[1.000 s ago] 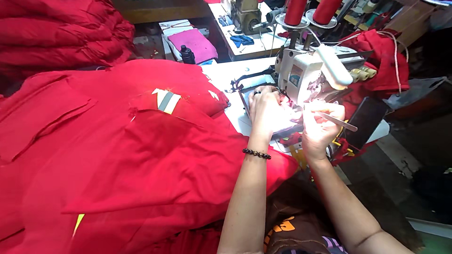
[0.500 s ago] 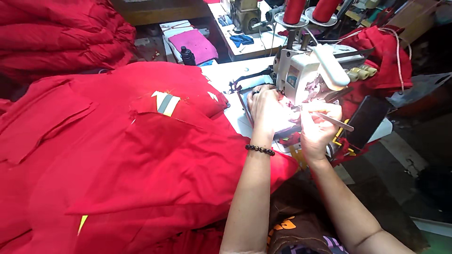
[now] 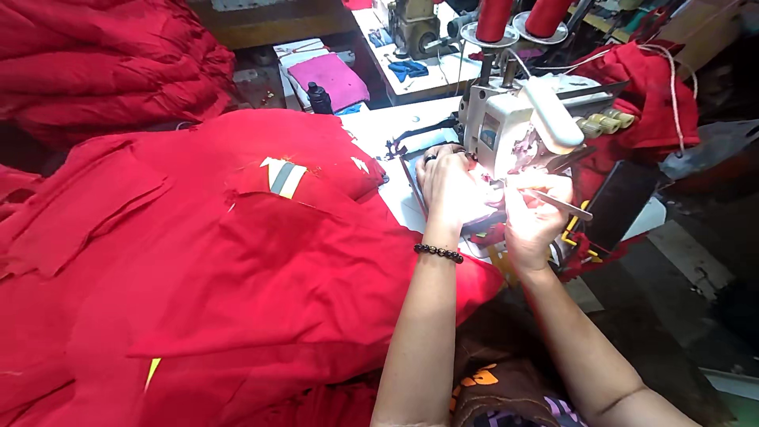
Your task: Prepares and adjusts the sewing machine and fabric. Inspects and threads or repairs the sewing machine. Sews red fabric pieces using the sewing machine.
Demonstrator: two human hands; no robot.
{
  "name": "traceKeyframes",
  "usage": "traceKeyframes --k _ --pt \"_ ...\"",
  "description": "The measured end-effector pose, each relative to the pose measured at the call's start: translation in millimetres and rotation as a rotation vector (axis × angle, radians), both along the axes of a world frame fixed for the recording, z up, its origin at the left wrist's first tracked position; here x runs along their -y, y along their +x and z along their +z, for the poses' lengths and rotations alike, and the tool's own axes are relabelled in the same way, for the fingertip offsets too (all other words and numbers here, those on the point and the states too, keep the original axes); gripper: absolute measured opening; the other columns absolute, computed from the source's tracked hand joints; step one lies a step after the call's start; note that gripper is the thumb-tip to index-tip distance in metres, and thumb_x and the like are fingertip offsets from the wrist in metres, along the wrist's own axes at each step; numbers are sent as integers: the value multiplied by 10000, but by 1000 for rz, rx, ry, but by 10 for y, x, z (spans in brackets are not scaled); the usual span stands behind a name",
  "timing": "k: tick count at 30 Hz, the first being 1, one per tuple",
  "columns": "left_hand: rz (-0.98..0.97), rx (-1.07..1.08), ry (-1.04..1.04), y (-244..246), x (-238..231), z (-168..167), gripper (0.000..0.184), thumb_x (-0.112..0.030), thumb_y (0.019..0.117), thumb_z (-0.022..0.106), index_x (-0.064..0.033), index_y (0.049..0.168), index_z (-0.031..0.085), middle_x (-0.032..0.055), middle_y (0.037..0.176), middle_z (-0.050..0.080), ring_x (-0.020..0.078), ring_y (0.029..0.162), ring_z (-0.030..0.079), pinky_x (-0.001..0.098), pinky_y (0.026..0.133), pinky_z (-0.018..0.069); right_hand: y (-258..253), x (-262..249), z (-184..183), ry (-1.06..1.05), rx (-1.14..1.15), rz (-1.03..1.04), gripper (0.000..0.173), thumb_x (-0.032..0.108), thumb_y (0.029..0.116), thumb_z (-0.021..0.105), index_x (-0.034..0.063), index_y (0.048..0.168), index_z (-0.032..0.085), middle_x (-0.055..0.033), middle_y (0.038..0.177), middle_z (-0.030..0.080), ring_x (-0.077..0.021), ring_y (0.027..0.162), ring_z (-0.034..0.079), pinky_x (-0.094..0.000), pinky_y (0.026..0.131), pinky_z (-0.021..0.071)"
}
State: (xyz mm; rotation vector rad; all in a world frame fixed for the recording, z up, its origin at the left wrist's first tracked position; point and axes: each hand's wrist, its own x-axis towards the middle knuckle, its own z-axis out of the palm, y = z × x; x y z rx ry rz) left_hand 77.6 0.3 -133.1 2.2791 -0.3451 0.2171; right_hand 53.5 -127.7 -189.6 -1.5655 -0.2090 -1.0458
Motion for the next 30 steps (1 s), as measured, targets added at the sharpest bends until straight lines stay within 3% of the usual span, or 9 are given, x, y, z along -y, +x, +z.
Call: traceKeyframes --k 12,20,23,30 --pt "1 41 44 17 22 -26 142 -15 907 681 -86 1014 741 86 1382 618 340 1320 524 583 1122 345 -11 -6 17 -7 -30 -16 324 -134 853 679 45 1094 558 -12 988 691 -105 829 709 -279 714 629" --pt "21 37 69 23 29 -56 182 -61 942 660 -72 1118 705 106 1410 586 338 1347 502 584 1144 324 -65 5 25 -9 -68 -32 301 -92 888 688 56 1105 542 6 985 685 -87 834 709 -271 727 630" --pt "26 4 63 21 23 -35 201 -131 918 718 -68 1109 707 126 1367 606 354 1309 527 592 1140 336 -84 14 27 -19 -84 -48 296 -95 878 689 54 1094 552 14 977 694 -76 839 712 -267 743 632" --pt "3 -7 46 -2 0 -8 120 -68 928 685 -70 1045 709 117 1371 603 351 1311 528 598 1135 340 -75 3 10 -12 -63 -50 294 -110 875 681 64 1078 558 20 970 703 -71 857 712 -266 765 626"
